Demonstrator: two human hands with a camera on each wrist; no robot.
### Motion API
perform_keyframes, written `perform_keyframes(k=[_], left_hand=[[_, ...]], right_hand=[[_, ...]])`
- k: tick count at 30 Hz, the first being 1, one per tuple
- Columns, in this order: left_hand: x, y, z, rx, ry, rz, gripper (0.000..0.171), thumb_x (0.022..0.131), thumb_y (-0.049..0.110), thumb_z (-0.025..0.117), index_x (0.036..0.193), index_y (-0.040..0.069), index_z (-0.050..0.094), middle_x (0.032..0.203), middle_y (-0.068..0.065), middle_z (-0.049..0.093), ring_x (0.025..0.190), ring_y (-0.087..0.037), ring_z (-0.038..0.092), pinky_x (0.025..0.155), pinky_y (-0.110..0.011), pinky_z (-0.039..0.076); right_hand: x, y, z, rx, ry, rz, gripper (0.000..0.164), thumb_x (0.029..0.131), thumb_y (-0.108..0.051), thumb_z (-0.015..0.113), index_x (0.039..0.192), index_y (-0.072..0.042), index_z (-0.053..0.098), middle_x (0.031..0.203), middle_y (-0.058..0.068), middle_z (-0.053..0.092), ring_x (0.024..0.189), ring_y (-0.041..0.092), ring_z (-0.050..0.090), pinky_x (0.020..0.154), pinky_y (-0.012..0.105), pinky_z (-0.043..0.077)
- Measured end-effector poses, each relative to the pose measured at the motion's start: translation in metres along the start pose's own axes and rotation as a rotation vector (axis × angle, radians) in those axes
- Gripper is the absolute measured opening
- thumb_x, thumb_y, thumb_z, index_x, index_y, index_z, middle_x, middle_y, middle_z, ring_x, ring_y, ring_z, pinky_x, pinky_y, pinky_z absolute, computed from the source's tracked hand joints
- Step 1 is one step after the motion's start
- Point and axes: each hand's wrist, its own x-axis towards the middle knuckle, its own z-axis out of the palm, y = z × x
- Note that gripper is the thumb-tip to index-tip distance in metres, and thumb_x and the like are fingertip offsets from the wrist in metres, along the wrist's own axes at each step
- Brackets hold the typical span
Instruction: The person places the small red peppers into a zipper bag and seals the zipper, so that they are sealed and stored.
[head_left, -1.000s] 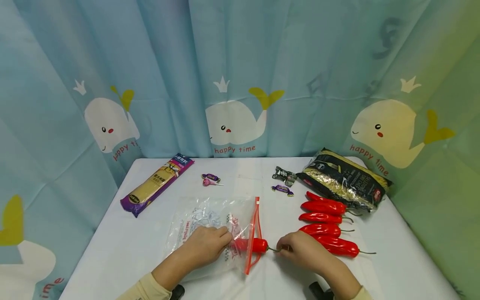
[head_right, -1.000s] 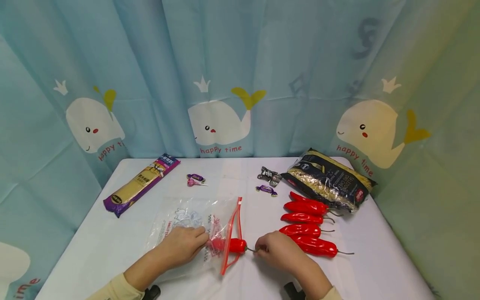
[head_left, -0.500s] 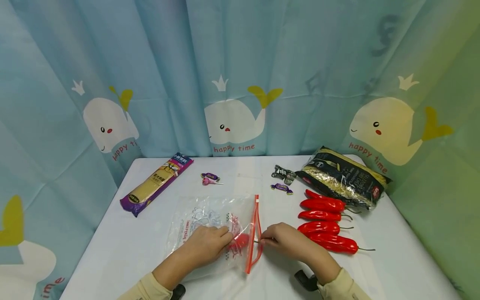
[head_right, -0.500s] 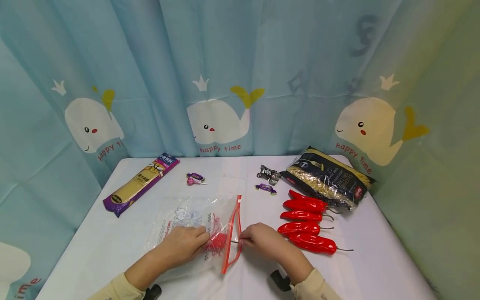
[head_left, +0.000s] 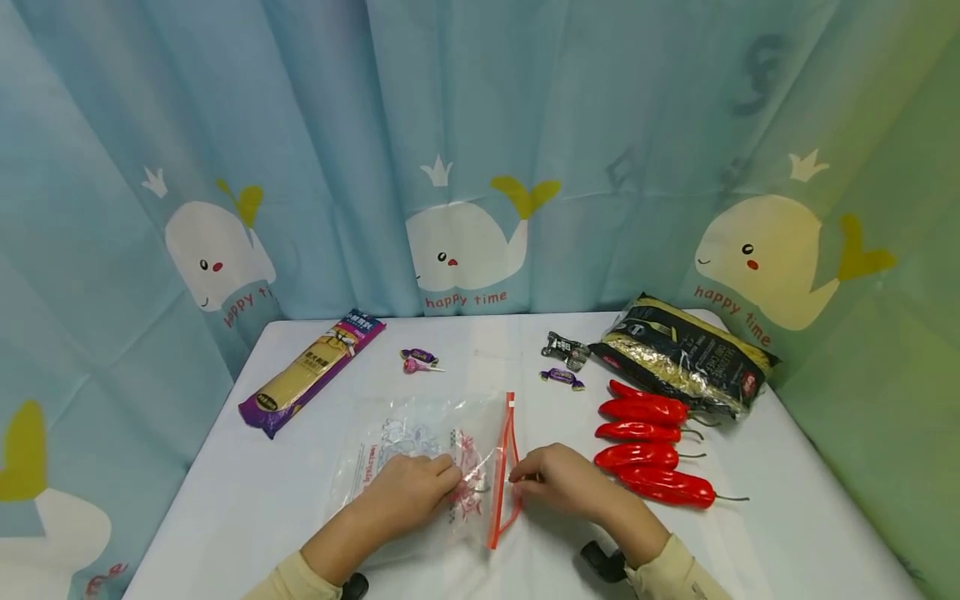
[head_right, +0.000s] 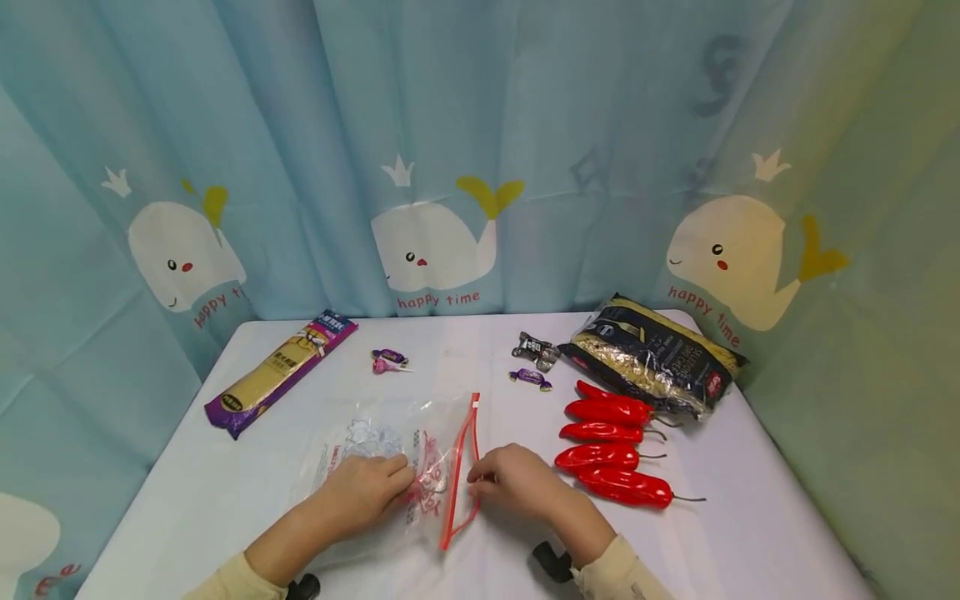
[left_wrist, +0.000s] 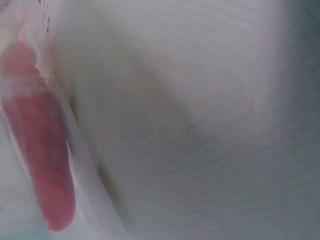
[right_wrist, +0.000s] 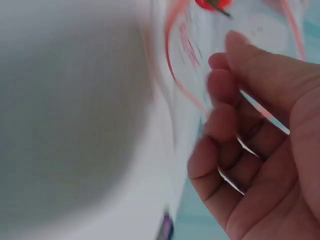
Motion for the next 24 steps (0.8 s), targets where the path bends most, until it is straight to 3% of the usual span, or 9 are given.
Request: perform_keyframes(k=[2, 6, 12, 16, 19, 24], left_hand=[[0.002, -0.001, 0.0, 0.001, -0.002, 0.001, 0.023, 0.091, 0.027, 0.073, 0.085, 0.018, 0.054, 0.077, 0.007, 0.051, 0.053, -0.012, 0.049, 0.044, -0.026, 0.032], [0.002, -0.002, 0.0, -0.001, -0.001, 0.002, 0.023, 0.09, 0.027, 0.074, 0.084, 0.018, 0.054, 0.077, 0.007, 0.051, 0.053, -0.012, 0.05, 0.045, -0.026, 0.033], [0.002, -0.001, -0.002, -0.025, -0.055, -0.022, 0.019, 0.092, 0.027, 0.072, 0.087, 0.019, 0.056, 0.079, 0.007, 0.052, 0.055, -0.01, 0.05, 0.046, -0.024, 0.033], [0.003, 0.0, -0.004, -0.037, -0.087, -0.036, 0.017, 0.093, 0.027, 0.07, 0.088, 0.02, 0.056, 0.08, 0.007, 0.053, 0.056, -0.01, 0.049, 0.047, -0.024, 0.033], [0.003, 0.001, -0.005, -0.041, -0.095, -0.039, 0.017, 0.094, 0.028, 0.07, 0.088, 0.019, 0.056, 0.08, 0.007, 0.053, 0.056, -0.009, 0.048, 0.047, -0.023, 0.033], [0.003, 0.0, -0.004, -0.036, -0.058, -0.028, 0.017, 0.093, 0.027, 0.07, 0.088, 0.019, 0.056, 0.08, 0.007, 0.053, 0.055, -0.01, 0.05, 0.046, -0.024, 0.033]], right_hand=[[-0.013, 0.004, -0.014, -0.039, 0.033, 0.025, 0.009, 0.089, -0.014, 0.076, 0.098, -0.011, 0.078, 0.088, -0.011, 0.069, 0.08, 0.003, 0.061, 0.074, 0.03, 0.052], [-0.046, 0.013, -0.042, -0.171, 0.131, 0.06, 0.013, 0.084, -0.01, 0.08, 0.097, -0.012, 0.077, 0.091, -0.009, 0.068, 0.083, 0.01, 0.063, 0.075, 0.034, 0.054], [-0.098, 0.032, -0.067, -0.291, 0.205, 0.243, 0.023, 0.077, -0.007, 0.085, 0.093, -0.018, 0.073, 0.099, -0.004, 0.065, 0.097, 0.025, 0.062, 0.083, 0.047, 0.053], [-0.124, 0.05, -0.072, -0.313, 0.202, 0.361, 0.032, 0.074, -0.009, 0.087, 0.102, -0.013, 0.072, 0.11, 0.009, 0.065, 0.105, 0.038, 0.059, 0.086, 0.055, 0.05], [-0.136, 0.06, -0.073, -0.307, 0.153, 0.423, 0.041, 0.073, -0.011, 0.088, 0.11, -0.009, 0.071, 0.117, 0.018, 0.064, 0.11, 0.046, 0.056, 0.087, 0.06, 0.048], [-0.145, 0.073, -0.068, -0.26, 0.074, 0.44, 0.048, 0.071, -0.007, 0.087, 0.116, -0.003, 0.069, 0.118, 0.021, 0.064, 0.11, 0.048, 0.058, 0.088, 0.061, 0.048]])
